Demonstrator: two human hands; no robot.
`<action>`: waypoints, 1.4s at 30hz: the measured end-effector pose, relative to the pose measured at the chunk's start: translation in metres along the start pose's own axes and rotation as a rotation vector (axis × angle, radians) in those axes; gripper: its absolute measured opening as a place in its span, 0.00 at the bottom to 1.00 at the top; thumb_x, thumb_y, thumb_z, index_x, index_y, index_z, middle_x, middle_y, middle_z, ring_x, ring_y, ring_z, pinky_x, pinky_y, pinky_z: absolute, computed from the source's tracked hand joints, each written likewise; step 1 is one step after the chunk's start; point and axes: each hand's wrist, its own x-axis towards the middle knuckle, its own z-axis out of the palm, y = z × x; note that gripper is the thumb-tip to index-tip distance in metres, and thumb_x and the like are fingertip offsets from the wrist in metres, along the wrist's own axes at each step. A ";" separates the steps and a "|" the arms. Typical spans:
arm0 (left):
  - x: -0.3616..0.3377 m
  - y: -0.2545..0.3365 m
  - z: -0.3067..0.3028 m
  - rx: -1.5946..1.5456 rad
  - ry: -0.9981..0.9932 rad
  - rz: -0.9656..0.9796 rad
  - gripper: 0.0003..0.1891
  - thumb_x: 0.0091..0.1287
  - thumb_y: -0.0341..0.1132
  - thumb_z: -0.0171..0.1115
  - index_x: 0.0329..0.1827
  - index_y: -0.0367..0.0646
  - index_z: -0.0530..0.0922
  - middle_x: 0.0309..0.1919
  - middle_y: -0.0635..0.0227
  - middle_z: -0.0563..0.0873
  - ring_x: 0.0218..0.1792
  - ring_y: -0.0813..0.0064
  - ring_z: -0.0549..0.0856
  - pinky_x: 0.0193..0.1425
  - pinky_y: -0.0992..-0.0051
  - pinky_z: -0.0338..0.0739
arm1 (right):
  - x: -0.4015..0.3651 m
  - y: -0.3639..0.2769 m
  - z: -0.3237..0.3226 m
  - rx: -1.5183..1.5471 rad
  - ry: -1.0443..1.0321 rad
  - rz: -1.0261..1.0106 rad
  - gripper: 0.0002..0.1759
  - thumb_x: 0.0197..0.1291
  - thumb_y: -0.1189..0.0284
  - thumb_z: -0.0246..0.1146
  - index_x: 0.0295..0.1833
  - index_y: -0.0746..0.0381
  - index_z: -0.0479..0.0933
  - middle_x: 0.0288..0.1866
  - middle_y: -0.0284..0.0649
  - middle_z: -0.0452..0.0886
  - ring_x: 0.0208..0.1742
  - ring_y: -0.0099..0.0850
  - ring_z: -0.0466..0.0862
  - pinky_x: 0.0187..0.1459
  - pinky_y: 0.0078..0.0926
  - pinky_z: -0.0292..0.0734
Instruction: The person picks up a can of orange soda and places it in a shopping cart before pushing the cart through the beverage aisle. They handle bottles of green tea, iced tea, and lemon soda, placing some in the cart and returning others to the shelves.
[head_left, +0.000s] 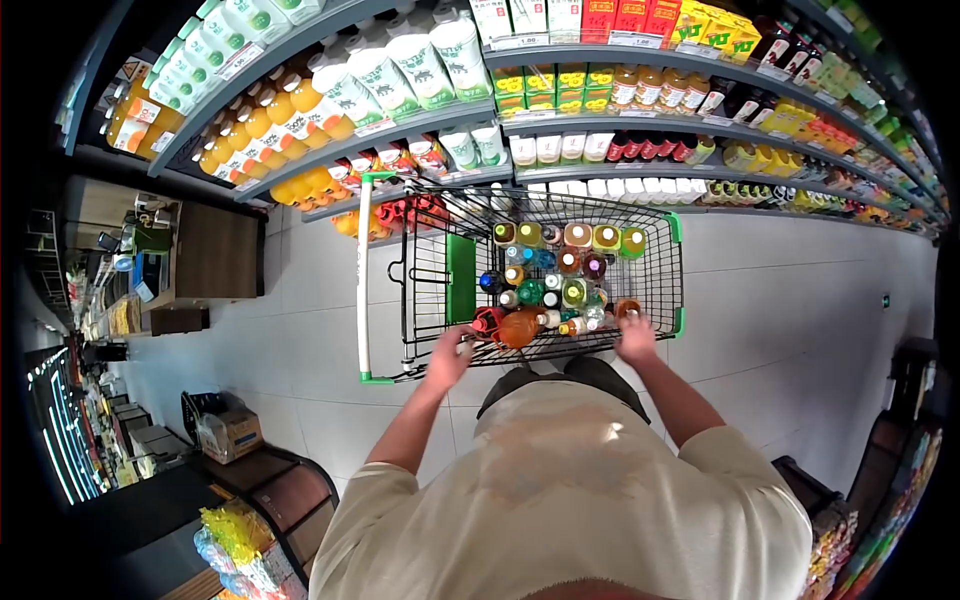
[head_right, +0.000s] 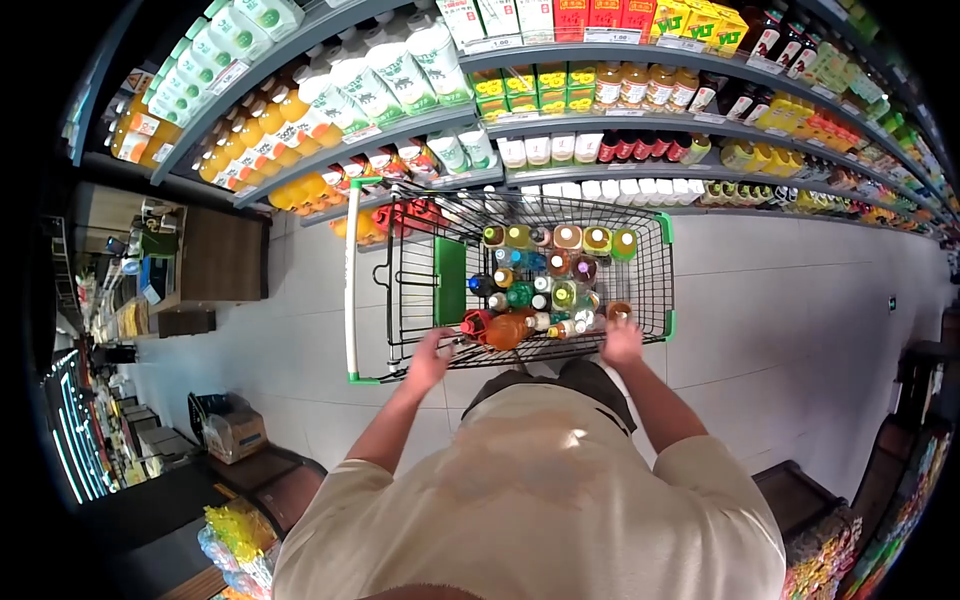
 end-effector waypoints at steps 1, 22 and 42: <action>0.012 0.002 -0.027 0.272 0.099 0.157 0.17 0.58 0.24 0.67 0.51 0.41 0.79 0.47 0.56 0.85 0.52 0.52 0.82 0.60 0.58 0.75 | -0.012 -0.010 0.008 0.066 0.016 -0.093 0.31 0.50 0.63 0.69 0.63 0.56 0.77 0.71 0.46 0.73 0.76 0.48 0.67 0.72 0.48 0.66; 0.088 -0.022 -0.035 -0.241 0.142 -0.613 0.24 0.72 0.55 0.64 0.43 0.39 0.76 0.18 0.72 0.74 0.15 0.79 0.74 0.17 0.73 0.72 | -0.022 -0.038 0.044 -0.069 -0.067 -0.039 0.11 0.64 0.69 0.57 0.49 0.51 0.82 0.50 0.37 0.86 0.56 0.41 0.83 0.57 0.51 0.74; 0.088 0.035 0.150 -0.554 -0.099 -0.390 0.20 0.76 0.45 0.61 0.56 0.38 0.68 0.28 0.63 0.80 0.24 0.70 0.80 0.30 0.67 0.77 | -0.069 0.077 0.024 0.491 0.296 0.954 0.51 0.51 0.64 0.73 0.80 0.54 0.56 0.81 0.52 0.58 0.80 0.48 0.61 0.78 0.50 0.55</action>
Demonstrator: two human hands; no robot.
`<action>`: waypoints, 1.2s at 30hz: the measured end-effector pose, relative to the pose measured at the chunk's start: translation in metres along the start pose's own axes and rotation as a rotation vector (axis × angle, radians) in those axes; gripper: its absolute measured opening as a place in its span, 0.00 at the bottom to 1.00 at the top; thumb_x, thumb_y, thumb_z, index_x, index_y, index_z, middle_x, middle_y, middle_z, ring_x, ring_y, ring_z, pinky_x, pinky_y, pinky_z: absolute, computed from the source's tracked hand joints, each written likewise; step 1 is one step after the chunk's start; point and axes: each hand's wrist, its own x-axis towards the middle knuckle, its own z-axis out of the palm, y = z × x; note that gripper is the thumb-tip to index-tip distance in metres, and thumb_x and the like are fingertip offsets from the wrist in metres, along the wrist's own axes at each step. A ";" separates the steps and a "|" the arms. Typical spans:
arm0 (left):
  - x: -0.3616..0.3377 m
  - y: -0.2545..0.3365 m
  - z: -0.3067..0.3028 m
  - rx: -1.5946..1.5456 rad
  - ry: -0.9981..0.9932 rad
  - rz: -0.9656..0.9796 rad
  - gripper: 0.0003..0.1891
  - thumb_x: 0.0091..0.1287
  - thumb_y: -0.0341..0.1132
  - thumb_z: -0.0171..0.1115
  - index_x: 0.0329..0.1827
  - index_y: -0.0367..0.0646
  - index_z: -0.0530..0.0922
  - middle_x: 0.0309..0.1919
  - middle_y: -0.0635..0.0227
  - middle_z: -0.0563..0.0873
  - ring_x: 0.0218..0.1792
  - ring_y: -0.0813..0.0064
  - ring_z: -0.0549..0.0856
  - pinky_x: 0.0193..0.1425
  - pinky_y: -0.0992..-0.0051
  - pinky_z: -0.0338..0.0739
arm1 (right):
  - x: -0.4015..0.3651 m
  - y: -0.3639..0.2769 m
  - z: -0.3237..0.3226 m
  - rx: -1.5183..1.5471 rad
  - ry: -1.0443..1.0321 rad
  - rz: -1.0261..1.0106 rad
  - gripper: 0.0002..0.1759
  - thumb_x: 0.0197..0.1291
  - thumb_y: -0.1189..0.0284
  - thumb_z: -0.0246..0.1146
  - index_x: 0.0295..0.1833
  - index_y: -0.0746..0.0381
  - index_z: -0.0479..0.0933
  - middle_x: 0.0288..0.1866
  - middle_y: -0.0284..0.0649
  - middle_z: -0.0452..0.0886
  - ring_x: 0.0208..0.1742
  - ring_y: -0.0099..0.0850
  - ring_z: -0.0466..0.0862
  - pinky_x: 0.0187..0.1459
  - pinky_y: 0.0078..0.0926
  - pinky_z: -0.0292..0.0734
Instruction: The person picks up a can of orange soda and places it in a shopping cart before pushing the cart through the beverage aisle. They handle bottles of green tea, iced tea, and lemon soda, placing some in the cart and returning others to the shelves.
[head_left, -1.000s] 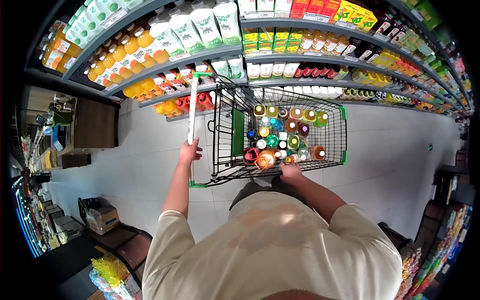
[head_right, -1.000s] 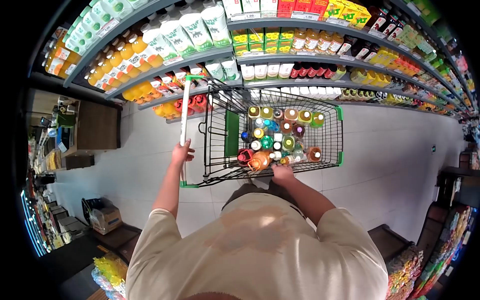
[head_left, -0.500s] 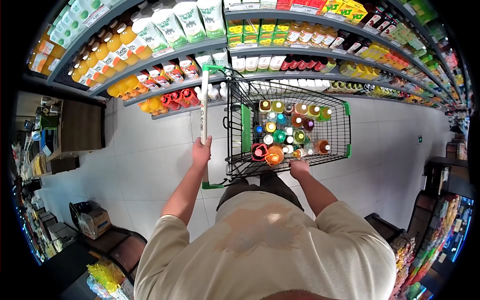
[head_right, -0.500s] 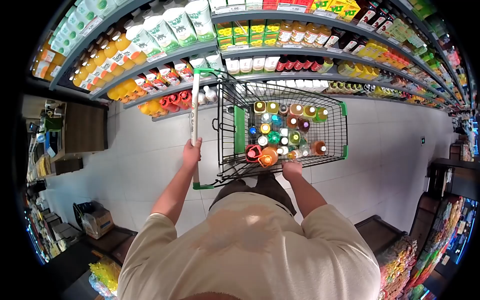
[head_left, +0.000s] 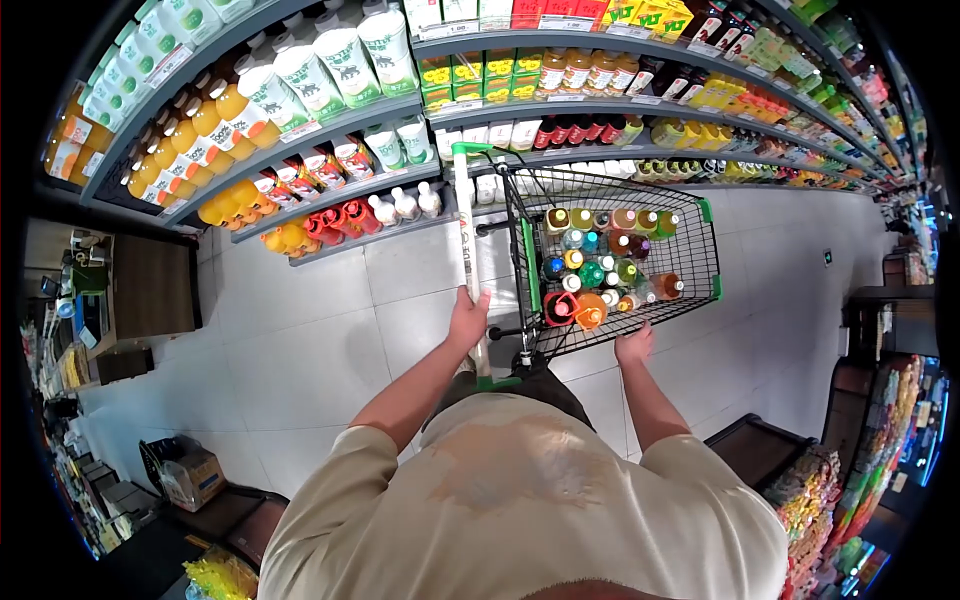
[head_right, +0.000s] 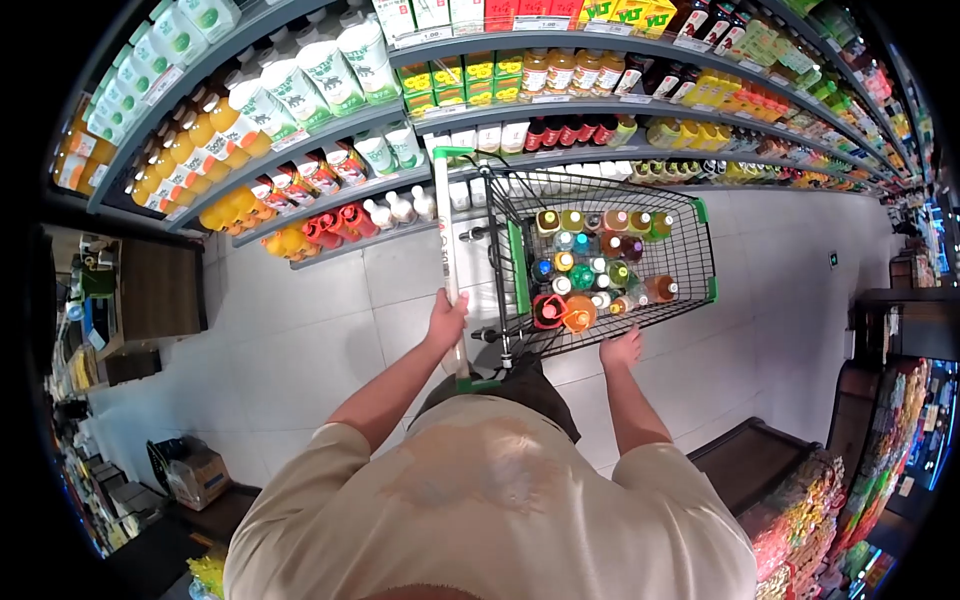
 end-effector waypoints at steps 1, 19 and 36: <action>0.006 -0.009 0.006 0.066 -0.081 0.118 0.23 0.75 0.45 0.61 0.61 0.37 0.66 0.32 0.59 0.83 0.30 0.66 0.83 0.38 0.64 0.80 | 0.000 0.015 0.017 0.001 0.005 0.008 0.51 0.51 0.64 0.73 0.80 0.54 0.56 0.81 0.52 0.58 0.80 0.48 0.61 0.78 0.50 0.55; 0.084 0.164 0.088 1.281 -0.668 1.286 0.32 0.53 0.63 0.72 0.59 0.62 0.81 0.64 0.70 0.77 0.75 0.58 0.66 0.80 0.43 0.49 | -0.101 -0.024 0.019 1.580 -0.808 0.878 0.08 0.72 0.72 0.40 0.38 0.58 0.63 0.24 0.37 0.68 0.27 0.35 0.70 0.36 0.43 0.75; 0.091 0.209 0.350 2.132 -1.391 0.369 0.50 0.38 0.87 0.62 0.38 0.43 0.91 0.39 0.63 0.92 0.45 0.61 0.89 0.54 0.67 0.80 | 0.004 0.076 -0.036 1.457 -0.575 0.778 0.03 0.67 0.77 0.47 0.43 0.66 0.64 0.27 0.43 0.69 0.25 0.39 0.71 0.29 0.45 0.76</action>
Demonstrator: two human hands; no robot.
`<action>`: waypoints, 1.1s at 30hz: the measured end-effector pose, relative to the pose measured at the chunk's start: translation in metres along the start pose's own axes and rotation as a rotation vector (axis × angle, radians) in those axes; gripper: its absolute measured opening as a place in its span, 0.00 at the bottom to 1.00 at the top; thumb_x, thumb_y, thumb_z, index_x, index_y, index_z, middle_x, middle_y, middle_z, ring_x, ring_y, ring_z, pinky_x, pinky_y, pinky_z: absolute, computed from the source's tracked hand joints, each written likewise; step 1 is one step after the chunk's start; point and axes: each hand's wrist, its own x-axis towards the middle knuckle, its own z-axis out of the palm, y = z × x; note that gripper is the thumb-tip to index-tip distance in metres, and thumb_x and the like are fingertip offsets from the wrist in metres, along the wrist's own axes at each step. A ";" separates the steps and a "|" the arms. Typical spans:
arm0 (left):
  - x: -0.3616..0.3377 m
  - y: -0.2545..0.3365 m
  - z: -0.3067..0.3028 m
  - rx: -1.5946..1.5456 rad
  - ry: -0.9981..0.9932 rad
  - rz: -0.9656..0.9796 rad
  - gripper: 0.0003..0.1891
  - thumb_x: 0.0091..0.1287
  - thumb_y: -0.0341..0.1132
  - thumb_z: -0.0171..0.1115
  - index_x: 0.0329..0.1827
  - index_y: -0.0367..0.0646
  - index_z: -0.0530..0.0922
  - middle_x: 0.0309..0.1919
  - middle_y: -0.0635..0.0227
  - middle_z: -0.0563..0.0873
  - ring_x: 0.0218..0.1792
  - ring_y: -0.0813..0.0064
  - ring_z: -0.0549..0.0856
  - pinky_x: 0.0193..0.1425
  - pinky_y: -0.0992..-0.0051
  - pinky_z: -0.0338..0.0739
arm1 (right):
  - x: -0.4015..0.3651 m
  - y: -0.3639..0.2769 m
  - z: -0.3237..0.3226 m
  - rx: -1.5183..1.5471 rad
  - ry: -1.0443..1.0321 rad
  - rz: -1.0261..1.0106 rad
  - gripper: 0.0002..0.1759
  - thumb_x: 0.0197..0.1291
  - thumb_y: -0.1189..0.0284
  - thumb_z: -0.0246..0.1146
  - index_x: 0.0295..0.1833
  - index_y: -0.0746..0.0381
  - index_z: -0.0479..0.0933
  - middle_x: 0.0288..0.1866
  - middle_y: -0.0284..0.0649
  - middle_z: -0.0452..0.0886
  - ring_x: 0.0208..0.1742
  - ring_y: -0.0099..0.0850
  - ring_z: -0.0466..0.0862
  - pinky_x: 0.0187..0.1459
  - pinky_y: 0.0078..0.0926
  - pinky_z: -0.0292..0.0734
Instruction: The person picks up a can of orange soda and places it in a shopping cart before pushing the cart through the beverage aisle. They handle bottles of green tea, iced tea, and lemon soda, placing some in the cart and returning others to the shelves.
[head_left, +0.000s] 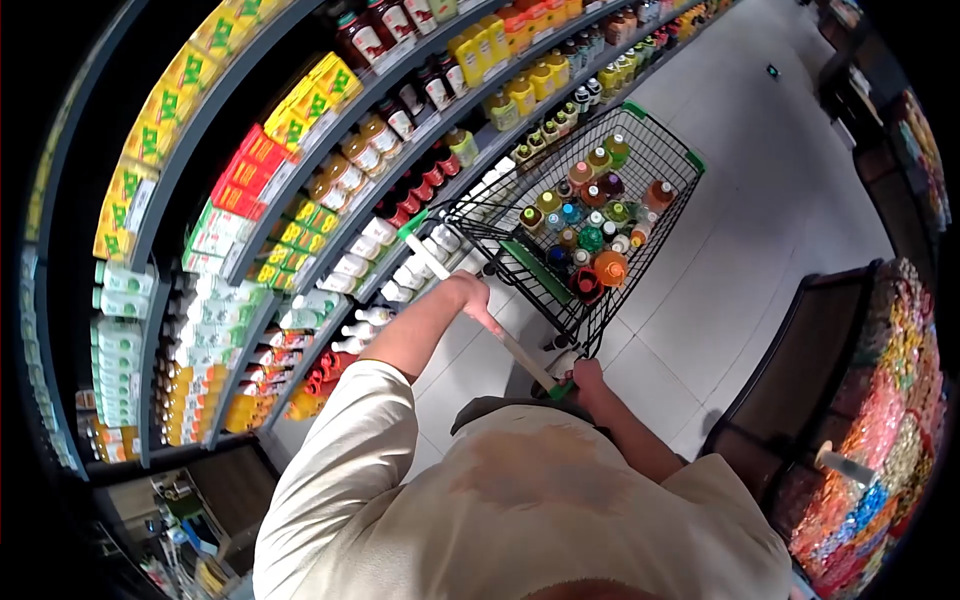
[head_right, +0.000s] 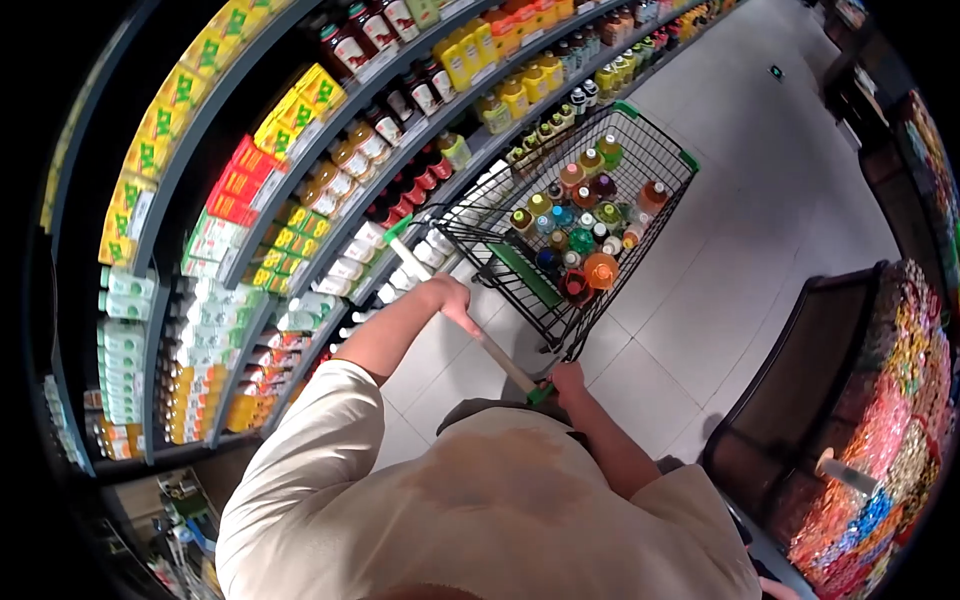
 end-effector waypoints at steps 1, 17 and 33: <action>0.007 0.003 -0.008 0.000 -0.036 -0.005 0.50 0.38 0.86 0.64 0.38 0.42 0.91 0.38 0.64 0.91 0.45 0.61 0.88 0.55 0.66 0.80 | -0.002 -0.009 -0.004 0.004 -0.019 -0.007 0.06 0.67 0.78 0.47 0.46 0.68 0.65 0.27 0.44 0.71 0.23 0.39 0.73 0.27 0.43 0.76; 0.042 0.038 -0.118 -0.073 0.206 0.176 0.38 0.48 0.77 0.67 0.31 0.45 0.86 0.30 0.62 0.87 0.37 0.59 0.87 0.44 0.63 0.80 | 0.034 -0.137 -0.062 -0.178 0.033 -0.115 0.04 0.61 0.76 0.53 0.36 0.65 0.72 0.26 0.40 0.77 0.22 0.38 0.81 0.23 0.37 0.78; 0.124 -0.068 -0.249 -0.278 1.527 0.142 0.23 0.54 0.45 0.73 0.50 0.47 0.78 0.47 0.61 0.82 0.54 0.54 0.79 0.61 0.55 0.71 | 0.090 -0.256 -0.081 -0.095 0.625 -0.429 0.20 0.63 0.74 0.58 0.61 0.65 0.71 0.34 0.42 0.79 0.28 0.33 0.81 0.24 0.35 0.81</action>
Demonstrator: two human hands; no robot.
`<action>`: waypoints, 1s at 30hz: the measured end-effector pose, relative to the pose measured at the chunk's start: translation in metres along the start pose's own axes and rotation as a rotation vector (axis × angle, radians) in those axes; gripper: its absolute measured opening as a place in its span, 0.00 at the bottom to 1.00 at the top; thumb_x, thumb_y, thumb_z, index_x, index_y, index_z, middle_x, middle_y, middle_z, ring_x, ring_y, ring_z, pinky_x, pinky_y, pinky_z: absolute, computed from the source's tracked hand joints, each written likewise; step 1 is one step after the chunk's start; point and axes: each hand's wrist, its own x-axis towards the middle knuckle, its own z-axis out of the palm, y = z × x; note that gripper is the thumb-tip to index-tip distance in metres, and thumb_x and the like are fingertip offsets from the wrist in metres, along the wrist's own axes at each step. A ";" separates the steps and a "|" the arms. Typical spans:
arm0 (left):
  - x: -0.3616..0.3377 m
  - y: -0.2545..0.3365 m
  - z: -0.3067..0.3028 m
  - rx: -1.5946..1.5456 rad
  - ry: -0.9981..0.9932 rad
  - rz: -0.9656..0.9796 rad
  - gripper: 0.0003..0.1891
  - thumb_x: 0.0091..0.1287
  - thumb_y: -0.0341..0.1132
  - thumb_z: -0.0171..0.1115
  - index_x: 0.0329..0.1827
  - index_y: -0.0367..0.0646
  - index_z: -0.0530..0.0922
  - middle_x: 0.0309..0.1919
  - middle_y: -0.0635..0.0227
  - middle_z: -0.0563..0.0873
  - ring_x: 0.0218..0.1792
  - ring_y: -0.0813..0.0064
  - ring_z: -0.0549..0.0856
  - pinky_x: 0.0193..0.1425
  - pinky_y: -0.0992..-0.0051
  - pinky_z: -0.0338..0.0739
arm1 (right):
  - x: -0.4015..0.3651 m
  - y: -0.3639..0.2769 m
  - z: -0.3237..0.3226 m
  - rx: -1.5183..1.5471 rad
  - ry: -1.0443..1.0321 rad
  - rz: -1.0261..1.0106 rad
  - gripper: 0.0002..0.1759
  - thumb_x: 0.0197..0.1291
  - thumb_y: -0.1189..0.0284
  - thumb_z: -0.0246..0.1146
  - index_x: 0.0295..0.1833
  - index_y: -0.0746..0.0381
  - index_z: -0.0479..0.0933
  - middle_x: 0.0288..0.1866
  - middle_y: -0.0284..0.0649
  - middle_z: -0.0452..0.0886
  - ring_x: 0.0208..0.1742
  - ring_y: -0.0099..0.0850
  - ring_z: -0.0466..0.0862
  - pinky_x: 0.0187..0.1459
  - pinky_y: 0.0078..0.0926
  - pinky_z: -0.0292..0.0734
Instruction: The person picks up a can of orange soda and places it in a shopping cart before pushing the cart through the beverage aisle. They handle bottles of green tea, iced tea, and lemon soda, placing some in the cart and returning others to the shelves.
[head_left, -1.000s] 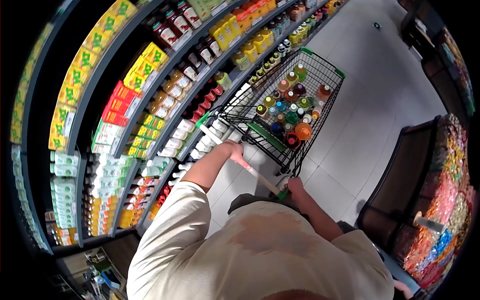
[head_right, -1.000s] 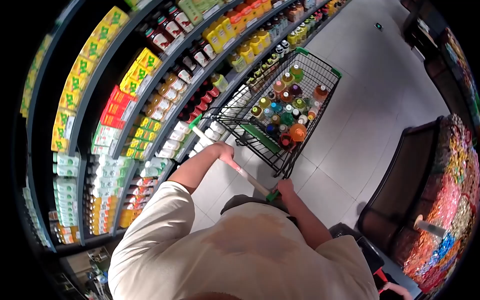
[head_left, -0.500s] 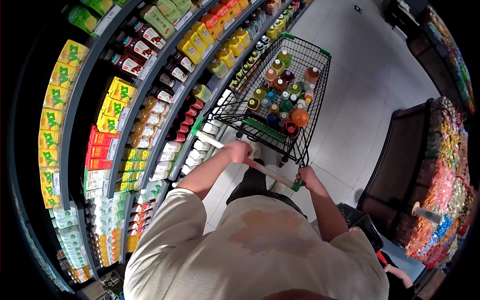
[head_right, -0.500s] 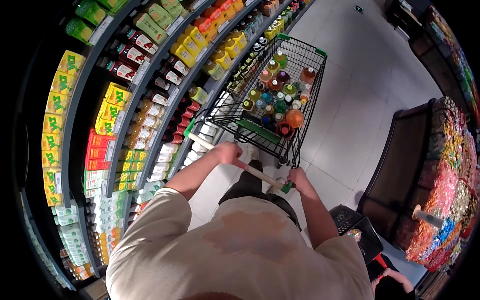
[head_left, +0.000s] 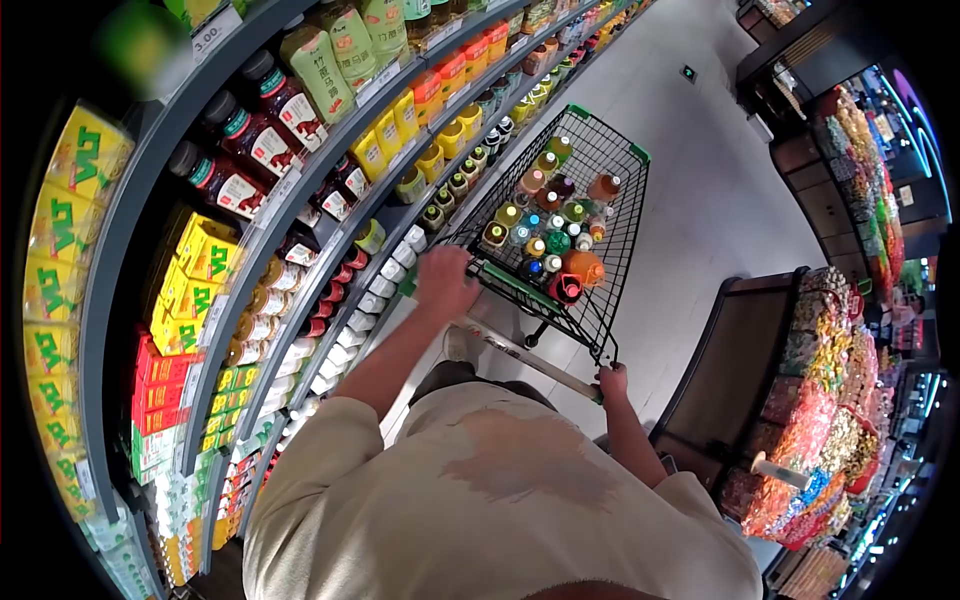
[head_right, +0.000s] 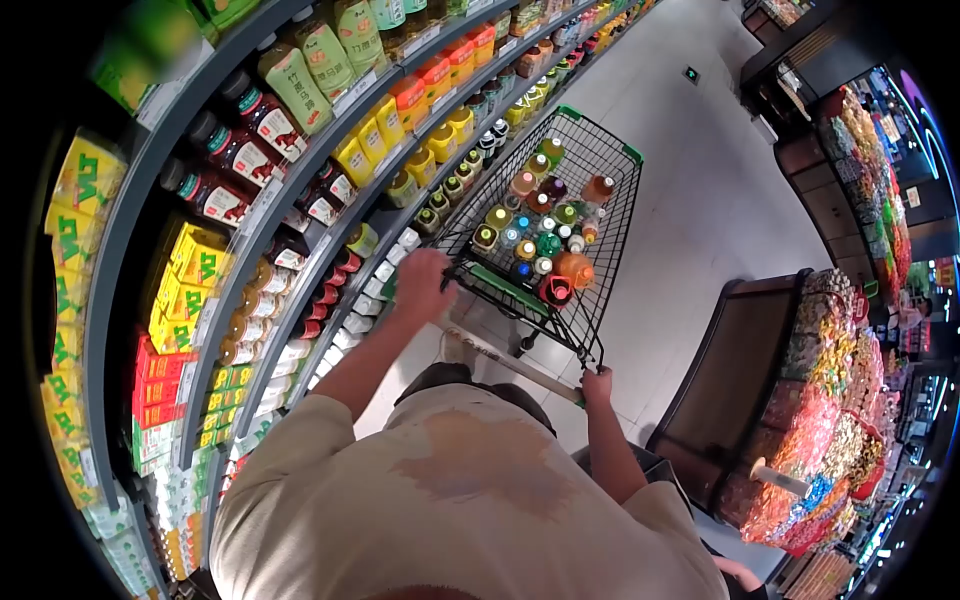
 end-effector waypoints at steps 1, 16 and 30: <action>0.012 -0.019 0.000 0.093 -0.085 -0.132 0.22 0.59 0.46 0.70 0.52 0.45 0.76 0.49 0.60 0.83 0.56 0.55 0.80 0.60 0.54 0.73 | 0.001 0.000 0.001 -0.005 0.008 0.002 0.20 0.63 0.74 0.58 0.61 0.65 0.71 0.34 0.42 0.79 0.28 0.33 0.81 0.24 0.35 0.81; 0.147 -0.054 0.082 0.038 -0.558 -0.433 0.21 0.73 0.50 0.58 0.50 0.38 0.76 0.37 0.49 0.89 0.41 0.47 0.88 0.44 0.51 0.83 | 0.123 -0.055 -0.007 -0.396 0.279 -0.363 0.17 0.55 0.77 0.56 0.51 0.60 0.79 0.29 0.45 0.80 0.22 0.39 0.80 0.24 0.39 0.75; 0.313 -0.020 0.156 0.142 -0.532 -0.460 0.22 0.71 0.54 0.58 0.50 0.41 0.76 0.37 0.52 0.89 0.41 0.47 0.88 0.46 0.50 0.82 | 0.261 -0.185 -0.015 -0.150 0.044 -0.124 0.13 0.60 0.76 0.59 0.51 0.61 0.78 0.24 0.37 0.77 0.19 0.27 0.78 0.22 0.30 0.73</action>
